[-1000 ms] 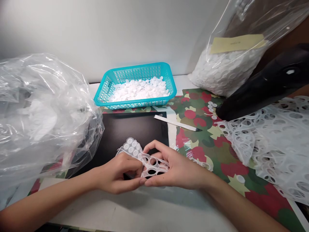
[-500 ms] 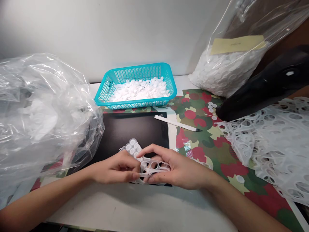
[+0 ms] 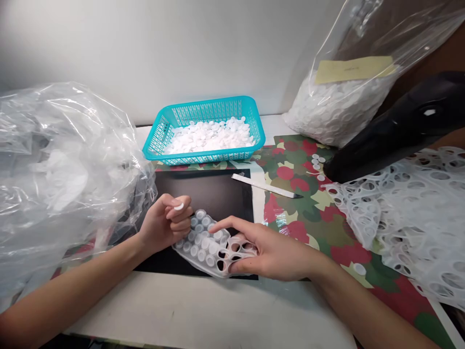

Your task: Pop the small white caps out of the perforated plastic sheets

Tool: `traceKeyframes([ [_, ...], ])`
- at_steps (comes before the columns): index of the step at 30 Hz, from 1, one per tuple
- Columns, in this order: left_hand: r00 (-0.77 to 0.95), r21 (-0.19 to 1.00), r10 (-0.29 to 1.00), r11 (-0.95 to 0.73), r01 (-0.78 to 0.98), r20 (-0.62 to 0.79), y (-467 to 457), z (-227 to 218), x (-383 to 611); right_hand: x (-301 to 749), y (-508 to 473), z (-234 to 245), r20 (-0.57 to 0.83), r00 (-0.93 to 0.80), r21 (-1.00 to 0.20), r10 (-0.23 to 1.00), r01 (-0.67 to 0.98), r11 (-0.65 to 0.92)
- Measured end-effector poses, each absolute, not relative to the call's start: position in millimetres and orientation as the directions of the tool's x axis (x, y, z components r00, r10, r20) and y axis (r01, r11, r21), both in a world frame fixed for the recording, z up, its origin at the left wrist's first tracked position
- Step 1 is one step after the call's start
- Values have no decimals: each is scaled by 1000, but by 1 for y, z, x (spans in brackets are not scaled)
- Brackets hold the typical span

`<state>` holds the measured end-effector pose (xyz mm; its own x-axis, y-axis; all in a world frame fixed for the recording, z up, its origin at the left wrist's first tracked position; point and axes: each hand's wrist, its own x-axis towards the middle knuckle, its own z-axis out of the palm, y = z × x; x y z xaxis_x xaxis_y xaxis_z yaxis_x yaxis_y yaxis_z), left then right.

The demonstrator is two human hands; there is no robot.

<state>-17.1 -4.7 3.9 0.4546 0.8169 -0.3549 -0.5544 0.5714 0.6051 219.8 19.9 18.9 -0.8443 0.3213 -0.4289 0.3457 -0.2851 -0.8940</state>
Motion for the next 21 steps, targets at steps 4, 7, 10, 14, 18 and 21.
traceKeyframes([
  [4,504,689,806,556,-465,-310,-8,1,-17,219,20,28,-476,-808,-879,347,418,-232],
  [7,534,694,802,545,-471,-268,-10,0,-18,218,21,31,-487,-792,-873,367,446,-195],
  [10,595,647,758,599,-471,-268,-9,3,-20,218,21,25,-506,-754,-860,419,480,-175],
  [14,607,623,755,603,-498,-247,-8,5,-20,218,19,13,-469,-725,-880,505,431,-198],
  [18,581,695,758,589,-413,-296,-10,3,-16,217,21,6,-396,-672,-910,626,376,-171],
  [21,504,824,793,512,-243,-344,-15,1,-10,216,22,4,-370,-624,-921,688,341,-187],
])
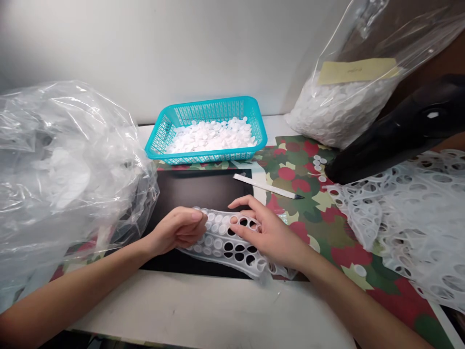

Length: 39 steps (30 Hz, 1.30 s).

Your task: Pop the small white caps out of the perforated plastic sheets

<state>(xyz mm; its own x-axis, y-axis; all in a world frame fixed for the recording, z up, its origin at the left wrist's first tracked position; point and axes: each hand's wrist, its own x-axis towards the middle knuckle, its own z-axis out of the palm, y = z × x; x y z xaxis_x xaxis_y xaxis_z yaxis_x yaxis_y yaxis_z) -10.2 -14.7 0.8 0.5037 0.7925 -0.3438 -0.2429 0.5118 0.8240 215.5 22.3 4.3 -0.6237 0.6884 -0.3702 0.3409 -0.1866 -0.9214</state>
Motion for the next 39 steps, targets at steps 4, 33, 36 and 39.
traceKeyframes([
  [4,435,964,865,263,32,-250,-22,4,-1,213,21,5,-331,-651,-943,683,248,-221],
  [33,401,444,824,557,-702,-401,6,4,-25,212,20,5,-227,-721,-961,654,274,-32],
  [36,407,437,819,564,-700,-405,5,10,-24,214,20,6,-234,-721,-959,652,280,-35],
  [39,380,527,833,551,-647,-403,3,10,-19,215,21,7,-237,-720,-962,652,266,-56],
])
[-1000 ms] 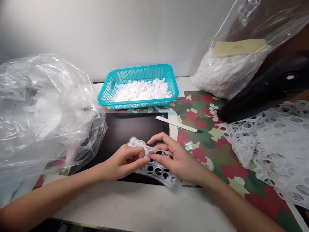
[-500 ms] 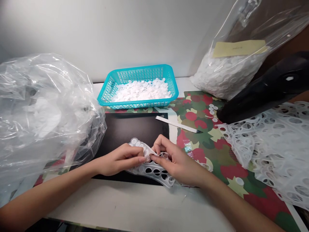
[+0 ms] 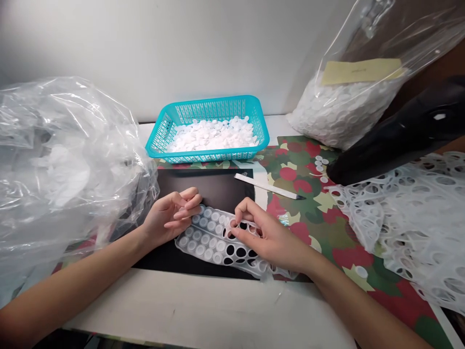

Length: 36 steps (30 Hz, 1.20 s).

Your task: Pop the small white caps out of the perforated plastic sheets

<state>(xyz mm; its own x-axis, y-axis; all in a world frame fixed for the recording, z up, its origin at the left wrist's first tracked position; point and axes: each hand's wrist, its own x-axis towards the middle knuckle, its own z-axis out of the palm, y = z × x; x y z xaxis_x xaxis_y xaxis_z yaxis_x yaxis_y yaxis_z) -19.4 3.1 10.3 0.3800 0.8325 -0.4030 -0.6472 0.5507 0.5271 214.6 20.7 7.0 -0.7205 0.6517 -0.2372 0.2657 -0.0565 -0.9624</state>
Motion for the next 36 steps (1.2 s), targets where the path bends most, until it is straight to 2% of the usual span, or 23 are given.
traceKeyframes([
  [3,389,665,837,543,-512,-384,-1,7,-13,214,19,6,-256,-715,-954,650,296,-50],
  [5,392,784,846,504,-362,-362,-6,6,-9,213,16,5,-253,-696,-950,672,312,-35],
  [8,383,951,882,307,-23,-275,-14,6,-3,211,11,5,-255,-694,-950,673,311,-38],
  [10,421,971,882,144,191,-213,-18,7,0,210,8,8,-242,-720,-956,650,291,-33],
  [13,494,949,851,17,313,-179,-19,7,0,210,6,11,-239,-773,-965,588,257,-55],
  [16,565,948,809,-32,317,-161,-16,5,-2,210,4,11,-264,-800,-964,539,236,-122],
  [27,687,965,724,-130,226,-63,-11,7,-11,210,-2,-3,-194,-817,-952,543,23,-305],
  [29,687,978,720,-59,202,-98,-10,7,-12,209,-2,-4,-195,-823,-935,534,-7,-353],
  [32,646,975,737,213,56,-198,-7,5,-13,207,1,-6,-144,-810,-918,569,-105,-382],
  [34,613,902,747,413,-124,-258,-3,3,-13,207,5,-8,-118,-783,-920,611,-146,-364],
  [36,596,792,745,542,-281,-299,2,0,-12,206,11,-8,-111,-751,-937,650,-140,-322],
])
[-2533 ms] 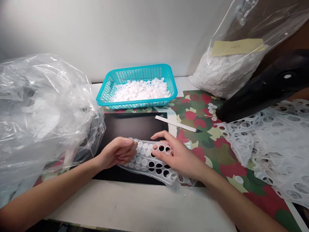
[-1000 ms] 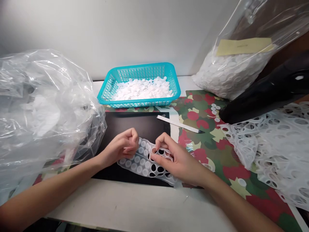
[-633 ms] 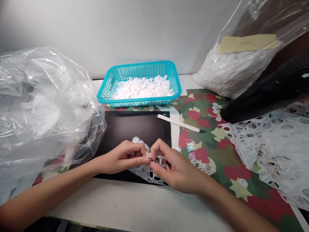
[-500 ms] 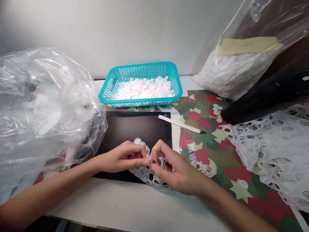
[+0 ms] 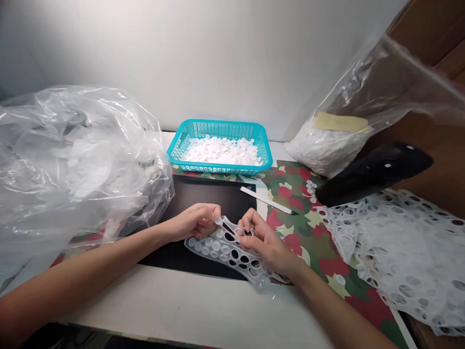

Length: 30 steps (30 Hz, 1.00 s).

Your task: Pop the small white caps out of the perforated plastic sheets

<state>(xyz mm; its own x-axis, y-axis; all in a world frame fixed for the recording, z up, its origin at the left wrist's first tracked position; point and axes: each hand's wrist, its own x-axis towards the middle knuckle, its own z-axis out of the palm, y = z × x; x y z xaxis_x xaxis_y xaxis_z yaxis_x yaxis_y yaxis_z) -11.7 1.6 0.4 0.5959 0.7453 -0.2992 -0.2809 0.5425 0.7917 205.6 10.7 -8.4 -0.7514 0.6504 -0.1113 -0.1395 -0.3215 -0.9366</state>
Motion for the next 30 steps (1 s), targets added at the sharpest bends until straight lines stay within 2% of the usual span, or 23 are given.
traceKeyframes([
  [4,611,536,714,682,-498,-342,10,-3,-10,201,19,-9,-104,-705,-960,701,-112,-255],
  [6,610,431,719,691,-580,-333,14,-4,-12,200,21,-9,-112,-664,-972,739,-81,-220],
  [10,526,373,811,585,-720,-256,19,-6,-19,203,20,-8,-102,-583,-989,806,-29,-146],
  [13,499,352,838,545,-761,-221,17,-5,-21,208,16,-10,-74,-505,-997,860,30,-69],
  [17,468,377,857,515,-770,-214,9,-3,-20,210,11,-8,-58,-438,-988,897,155,12],
  [21,440,463,865,502,-731,-242,5,-4,-18,212,4,2,-113,-418,-957,901,290,15],
  [26,480,619,833,536,-574,-276,-1,0,-13,211,-3,11,-163,-454,-928,876,371,20],
  [30,502,773,823,494,-398,-268,-18,10,-11,203,-2,9,-154,-443,-914,883,402,43],
])
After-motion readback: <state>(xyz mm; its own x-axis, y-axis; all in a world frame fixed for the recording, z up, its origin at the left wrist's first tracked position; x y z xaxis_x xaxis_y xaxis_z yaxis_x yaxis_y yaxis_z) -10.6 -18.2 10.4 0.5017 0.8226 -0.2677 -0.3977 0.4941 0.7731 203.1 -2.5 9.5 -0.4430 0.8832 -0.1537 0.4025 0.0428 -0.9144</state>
